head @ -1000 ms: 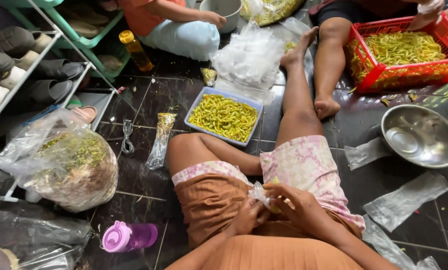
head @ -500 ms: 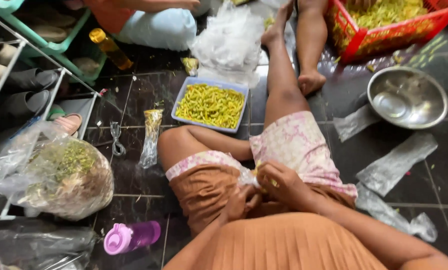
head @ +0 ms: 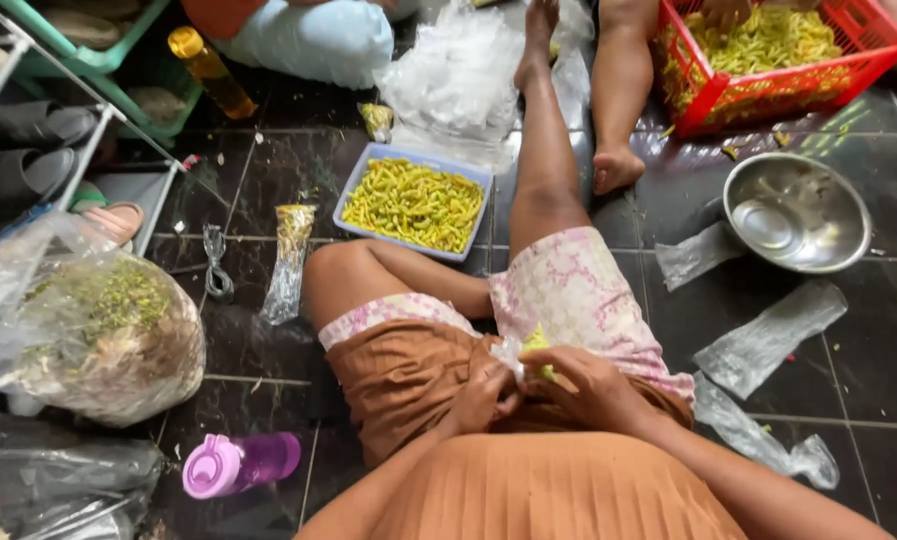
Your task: The person sits on the floor and packs green chilies from a blue tray into small plastic bags. They pick up chilies by hand, place them into the bags, and set the filled bags aside. Other people are visible in the background performing similar tasks.
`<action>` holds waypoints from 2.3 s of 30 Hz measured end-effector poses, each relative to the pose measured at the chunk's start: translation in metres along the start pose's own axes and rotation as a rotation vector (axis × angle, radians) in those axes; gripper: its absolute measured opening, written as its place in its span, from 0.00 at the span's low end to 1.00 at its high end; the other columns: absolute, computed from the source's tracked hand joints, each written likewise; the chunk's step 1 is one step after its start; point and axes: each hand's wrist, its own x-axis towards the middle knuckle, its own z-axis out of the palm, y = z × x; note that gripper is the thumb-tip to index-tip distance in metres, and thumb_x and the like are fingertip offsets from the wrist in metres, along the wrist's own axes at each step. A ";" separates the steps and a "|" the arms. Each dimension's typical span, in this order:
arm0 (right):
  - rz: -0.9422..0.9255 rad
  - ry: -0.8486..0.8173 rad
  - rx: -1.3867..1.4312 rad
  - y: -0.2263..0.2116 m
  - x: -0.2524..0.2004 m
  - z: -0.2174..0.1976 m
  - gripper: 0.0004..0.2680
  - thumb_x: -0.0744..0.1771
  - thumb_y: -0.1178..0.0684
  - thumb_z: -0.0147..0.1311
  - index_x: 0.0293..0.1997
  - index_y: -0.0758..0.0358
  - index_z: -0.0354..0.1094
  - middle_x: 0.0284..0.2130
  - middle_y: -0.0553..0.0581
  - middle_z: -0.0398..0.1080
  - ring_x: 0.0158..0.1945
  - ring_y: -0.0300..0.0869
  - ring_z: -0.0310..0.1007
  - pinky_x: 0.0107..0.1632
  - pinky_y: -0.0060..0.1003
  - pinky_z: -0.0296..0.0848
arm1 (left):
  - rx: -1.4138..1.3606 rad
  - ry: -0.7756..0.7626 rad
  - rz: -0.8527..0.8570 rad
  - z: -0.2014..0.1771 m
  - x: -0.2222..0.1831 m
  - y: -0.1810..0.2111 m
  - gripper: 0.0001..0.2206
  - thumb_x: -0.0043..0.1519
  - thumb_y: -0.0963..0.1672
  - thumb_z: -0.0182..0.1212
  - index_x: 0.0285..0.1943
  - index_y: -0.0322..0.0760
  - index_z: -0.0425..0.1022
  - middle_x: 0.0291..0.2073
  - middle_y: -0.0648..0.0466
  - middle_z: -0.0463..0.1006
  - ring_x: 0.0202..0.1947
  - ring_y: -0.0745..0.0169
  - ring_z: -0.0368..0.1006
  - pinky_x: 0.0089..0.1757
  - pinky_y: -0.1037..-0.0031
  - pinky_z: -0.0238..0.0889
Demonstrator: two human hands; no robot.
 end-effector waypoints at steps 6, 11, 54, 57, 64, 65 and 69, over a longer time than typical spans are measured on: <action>0.085 0.082 0.028 0.006 0.003 0.015 0.05 0.65 0.56 0.62 0.42 0.56 0.71 0.32 0.51 0.73 0.35 0.39 0.74 0.40 0.32 0.73 | -0.221 -0.031 0.007 0.013 -0.008 0.024 0.15 0.72 0.45 0.43 0.32 0.36 0.67 0.11 0.55 0.54 0.11 0.72 0.42 0.19 0.78 0.32; 0.172 0.135 0.157 0.008 0.012 0.023 0.05 0.63 0.60 0.59 0.36 0.56 0.66 0.29 0.47 0.70 0.31 0.34 0.67 0.35 0.30 0.70 | -0.199 0.071 -0.002 0.004 0.010 0.001 0.11 0.67 0.42 0.48 0.29 0.38 0.67 0.15 0.55 0.57 0.14 0.73 0.49 0.20 0.79 0.36; 0.100 -0.014 0.058 0.017 0.034 0.028 0.19 0.64 0.56 0.63 0.60 0.48 0.65 0.29 0.46 0.71 0.30 0.32 0.72 0.29 0.25 0.80 | -0.493 0.338 -0.008 -0.001 0.032 -0.033 0.09 0.66 0.43 0.53 0.31 0.42 0.70 0.21 0.56 0.65 0.20 0.76 0.56 0.23 0.84 0.45; 0.040 0.053 -0.012 0.017 0.038 0.035 0.16 0.62 0.59 0.61 0.53 0.52 0.67 0.31 0.49 0.69 0.32 0.38 0.71 0.38 0.31 0.72 | -0.681 0.264 0.032 0.004 0.032 -0.019 0.11 0.68 0.42 0.51 0.30 0.43 0.62 0.15 0.59 0.58 0.13 0.77 0.48 0.19 0.82 0.36; -0.013 0.136 0.139 0.020 0.031 0.044 0.11 0.59 0.60 0.62 0.41 0.55 0.65 0.31 0.51 0.70 0.32 0.39 0.71 0.34 0.31 0.71 | -0.881 0.097 -0.197 -0.016 0.029 -0.045 0.11 0.66 0.46 0.44 0.30 0.41 0.58 0.11 0.58 0.45 0.11 0.67 0.38 0.18 0.76 0.40; -0.060 0.150 0.204 0.018 0.032 0.043 0.11 0.59 0.63 0.61 0.39 0.57 0.64 0.30 0.52 0.68 0.31 0.40 0.68 0.32 0.30 0.69 | -0.901 0.084 -0.199 -0.016 0.028 -0.047 0.12 0.66 0.46 0.43 0.28 0.42 0.58 0.10 0.58 0.44 0.11 0.67 0.38 0.19 0.75 0.41; -0.232 0.141 0.321 0.006 0.044 0.028 0.11 0.58 0.68 0.57 0.33 0.60 0.58 0.28 0.53 0.70 0.32 0.42 0.67 0.36 0.31 0.70 | -0.994 -0.010 -0.135 -0.020 0.029 -0.046 0.17 0.72 0.52 0.43 0.30 0.44 0.59 0.08 0.60 0.40 0.11 0.67 0.39 0.21 0.71 0.50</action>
